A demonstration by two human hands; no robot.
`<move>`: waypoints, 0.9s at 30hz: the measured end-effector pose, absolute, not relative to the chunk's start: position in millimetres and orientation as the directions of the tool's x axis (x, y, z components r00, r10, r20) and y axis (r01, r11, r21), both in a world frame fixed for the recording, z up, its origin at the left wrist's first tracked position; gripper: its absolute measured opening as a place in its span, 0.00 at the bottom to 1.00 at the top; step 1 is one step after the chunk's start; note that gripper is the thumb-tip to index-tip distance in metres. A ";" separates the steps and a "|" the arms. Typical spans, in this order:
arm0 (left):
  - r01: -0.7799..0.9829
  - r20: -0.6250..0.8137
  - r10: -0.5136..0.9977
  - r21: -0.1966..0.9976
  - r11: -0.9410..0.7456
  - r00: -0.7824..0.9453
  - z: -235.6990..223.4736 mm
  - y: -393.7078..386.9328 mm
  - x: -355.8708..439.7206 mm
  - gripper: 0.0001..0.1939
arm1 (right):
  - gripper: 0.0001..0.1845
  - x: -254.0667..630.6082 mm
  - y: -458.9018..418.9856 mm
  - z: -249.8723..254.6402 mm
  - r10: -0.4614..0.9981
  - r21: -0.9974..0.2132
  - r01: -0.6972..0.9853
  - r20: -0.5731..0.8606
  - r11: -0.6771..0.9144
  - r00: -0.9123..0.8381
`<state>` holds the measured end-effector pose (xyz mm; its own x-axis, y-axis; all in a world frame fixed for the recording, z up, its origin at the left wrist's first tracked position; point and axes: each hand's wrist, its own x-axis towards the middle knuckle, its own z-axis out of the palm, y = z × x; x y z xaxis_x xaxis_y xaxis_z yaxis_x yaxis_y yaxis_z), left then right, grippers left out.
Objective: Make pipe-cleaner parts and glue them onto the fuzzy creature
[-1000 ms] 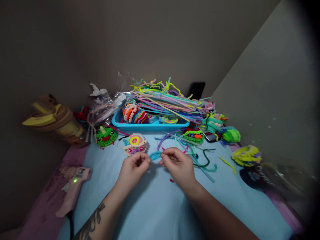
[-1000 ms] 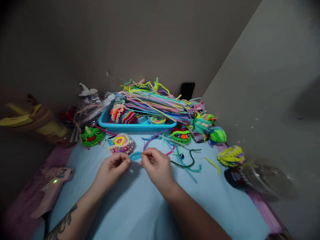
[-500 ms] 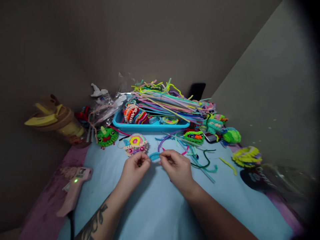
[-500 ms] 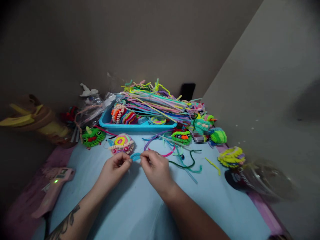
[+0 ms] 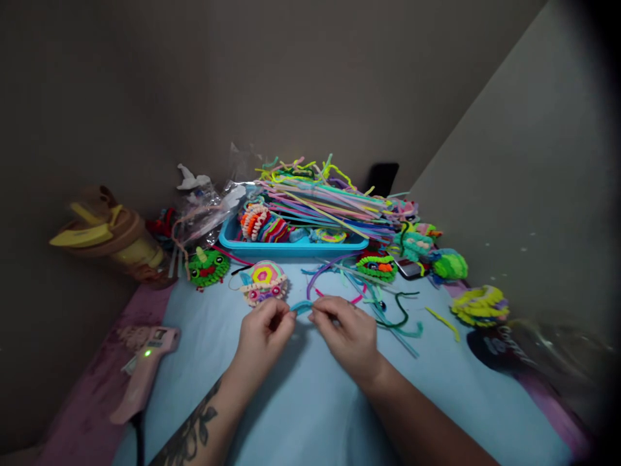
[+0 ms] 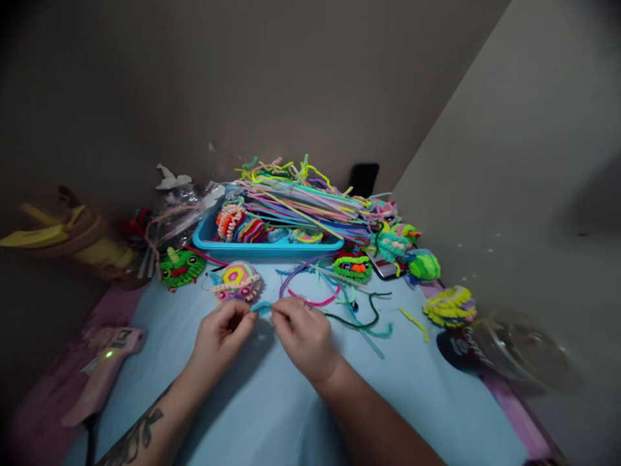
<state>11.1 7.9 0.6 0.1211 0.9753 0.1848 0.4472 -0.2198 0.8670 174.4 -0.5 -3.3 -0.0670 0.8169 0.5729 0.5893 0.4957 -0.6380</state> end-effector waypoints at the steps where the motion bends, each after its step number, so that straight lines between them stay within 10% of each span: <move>1: 0.440 0.211 0.969 0.864 -0.246 0.127 1.0 7.8 10.8 0.09 | 0.08 175.8 -2.0 -2.1 0.792 -0.608 0.593 0.604 0.529 -0.087; 13: 0.434 0.414 0.890 0.778 -0.454 0.189 8.8 6.3 7.2 0.05 | 0.11 183.0 -7.8 3.6 0.622 -0.420 0.573 0.754 0.704 -0.211; 27: 0.313 0.300 0.912 0.869 -0.382 0.279 8.8 7.2 1.2 0.06 | 0.07 177.5 -6.0 8.3 0.868 -0.830 0.311 0.495 0.463 0.028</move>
<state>1.2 7.2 8.8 0.2789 0.9121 0.3004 0.3133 -0.3821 0.8694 177.5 -6.0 8.3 0.0284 0.8683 0.4952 0.3108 0.4632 -0.8300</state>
